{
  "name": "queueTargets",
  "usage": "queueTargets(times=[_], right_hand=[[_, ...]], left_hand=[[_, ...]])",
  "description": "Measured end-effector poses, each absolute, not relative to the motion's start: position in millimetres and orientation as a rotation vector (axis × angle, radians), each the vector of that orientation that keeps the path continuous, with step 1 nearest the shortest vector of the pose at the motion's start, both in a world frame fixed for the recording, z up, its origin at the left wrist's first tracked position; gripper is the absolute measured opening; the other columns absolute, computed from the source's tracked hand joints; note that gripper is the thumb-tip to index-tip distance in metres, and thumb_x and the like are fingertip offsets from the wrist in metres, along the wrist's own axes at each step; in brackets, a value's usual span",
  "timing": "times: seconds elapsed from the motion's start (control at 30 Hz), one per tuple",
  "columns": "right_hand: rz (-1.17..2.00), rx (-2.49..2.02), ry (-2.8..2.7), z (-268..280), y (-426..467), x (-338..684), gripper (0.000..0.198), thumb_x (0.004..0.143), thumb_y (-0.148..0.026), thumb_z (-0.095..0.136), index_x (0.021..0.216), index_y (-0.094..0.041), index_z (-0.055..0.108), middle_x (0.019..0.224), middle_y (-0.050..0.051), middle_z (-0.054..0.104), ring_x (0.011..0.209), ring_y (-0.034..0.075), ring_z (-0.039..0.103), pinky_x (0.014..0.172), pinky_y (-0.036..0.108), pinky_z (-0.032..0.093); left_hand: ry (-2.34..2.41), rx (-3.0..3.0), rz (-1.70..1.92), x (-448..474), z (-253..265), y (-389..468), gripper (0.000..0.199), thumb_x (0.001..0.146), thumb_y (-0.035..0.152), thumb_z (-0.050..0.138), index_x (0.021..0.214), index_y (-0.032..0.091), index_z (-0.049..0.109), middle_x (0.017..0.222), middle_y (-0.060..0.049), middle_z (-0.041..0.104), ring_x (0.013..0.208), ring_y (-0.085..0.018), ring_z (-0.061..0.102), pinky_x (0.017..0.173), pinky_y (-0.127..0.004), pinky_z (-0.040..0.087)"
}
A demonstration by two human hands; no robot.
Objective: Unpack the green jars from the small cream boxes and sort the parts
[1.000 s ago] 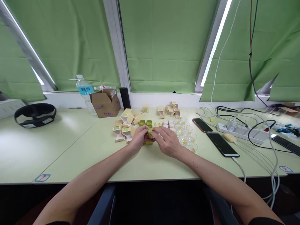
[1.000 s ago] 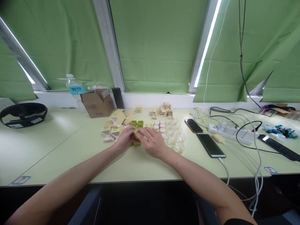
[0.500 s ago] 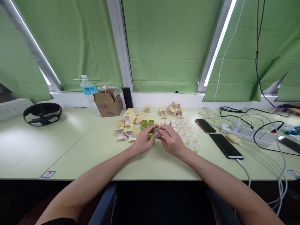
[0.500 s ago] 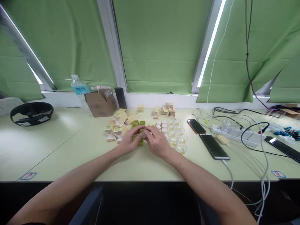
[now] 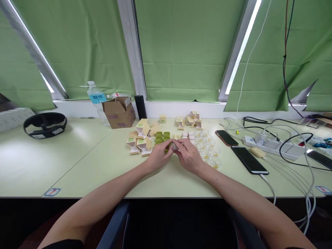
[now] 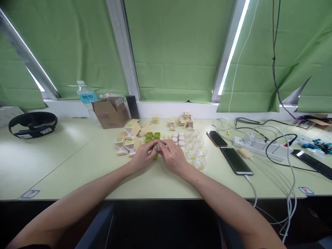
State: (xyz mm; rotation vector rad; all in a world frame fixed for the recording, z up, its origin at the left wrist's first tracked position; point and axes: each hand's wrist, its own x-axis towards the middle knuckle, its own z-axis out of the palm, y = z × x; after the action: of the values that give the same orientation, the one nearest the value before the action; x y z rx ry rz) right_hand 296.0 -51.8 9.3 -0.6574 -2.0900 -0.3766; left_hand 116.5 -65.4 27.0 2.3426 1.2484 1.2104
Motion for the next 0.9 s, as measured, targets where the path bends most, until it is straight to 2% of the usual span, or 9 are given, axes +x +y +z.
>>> queueTargets(times=[0.1,0.2,0.53,0.7,0.83,0.9], right_hand=[[-0.413,-0.676,-2.102,7,-51,296,0.038,0.104,-0.019,0.044,0.14,-0.014,0.056,0.102,0.015,0.065,0.091,0.024,0.061,0.062,0.032,0.054],[-0.431,-0.657,-2.089,8,-51,294,0.037,0.104,-0.018,0.043,0.138,-0.014,0.057,0.101,0.015,0.064,0.091,0.024,0.06,0.059,0.031,0.053],[-0.351,-0.73,-2.11,13,-55,285,0.033,0.102,-0.015,0.04,0.128,-0.011,0.061,0.104,0.017,0.062,0.095,0.027,0.056,0.068,0.037,0.054],[-0.255,-0.753,-2.106,15,-58,283,0.032,0.101,-0.015,0.041,0.127,-0.012,0.059,0.113,0.018,0.059,0.104,0.029,0.056,0.081,0.043,0.057],[-0.159,-0.728,-2.094,15,-56,285,0.032,0.101,-0.017,0.043,0.13,-0.014,0.054,0.116,0.018,0.057,0.109,0.03,0.056,0.088,0.046,0.057],[-0.103,-0.693,-2.087,15,-55,290,0.032,0.102,-0.019,0.044,0.133,-0.016,0.052,0.118,0.017,0.057,0.111,0.029,0.057,0.09,0.046,0.057]], left_hand=[[1.273,2.329,1.178,116,28,-66,0.032,0.096,0.021,0.04,0.111,0.021,0.068,0.092,-0.003,0.075,0.076,-0.018,0.068,0.072,-0.029,0.051],[1.329,2.329,1.162,116,28,-66,0.03,0.096,0.021,0.041,0.107,0.021,0.069,0.087,-0.003,0.074,0.073,-0.017,0.067,0.069,-0.028,0.05],[1.418,2.299,1.074,113,23,-59,0.037,0.094,0.018,0.037,0.119,0.019,0.065,0.085,-0.004,0.075,0.072,-0.021,0.07,0.069,-0.031,0.053],[1.464,2.271,1.046,115,25,-61,0.037,0.094,0.019,0.036,0.116,0.019,0.065,0.082,-0.004,0.074,0.067,-0.021,0.069,0.065,-0.031,0.052],[1.453,2.296,1.061,114,30,-63,0.037,0.1,0.026,0.032,0.113,0.019,0.066,0.081,-0.004,0.074,0.067,-0.021,0.068,0.068,-0.033,0.052],[1.39,2.34,1.093,111,30,-63,0.039,0.102,0.033,0.032,0.116,0.019,0.065,0.088,-0.006,0.075,0.075,-0.022,0.07,0.074,-0.035,0.054]])
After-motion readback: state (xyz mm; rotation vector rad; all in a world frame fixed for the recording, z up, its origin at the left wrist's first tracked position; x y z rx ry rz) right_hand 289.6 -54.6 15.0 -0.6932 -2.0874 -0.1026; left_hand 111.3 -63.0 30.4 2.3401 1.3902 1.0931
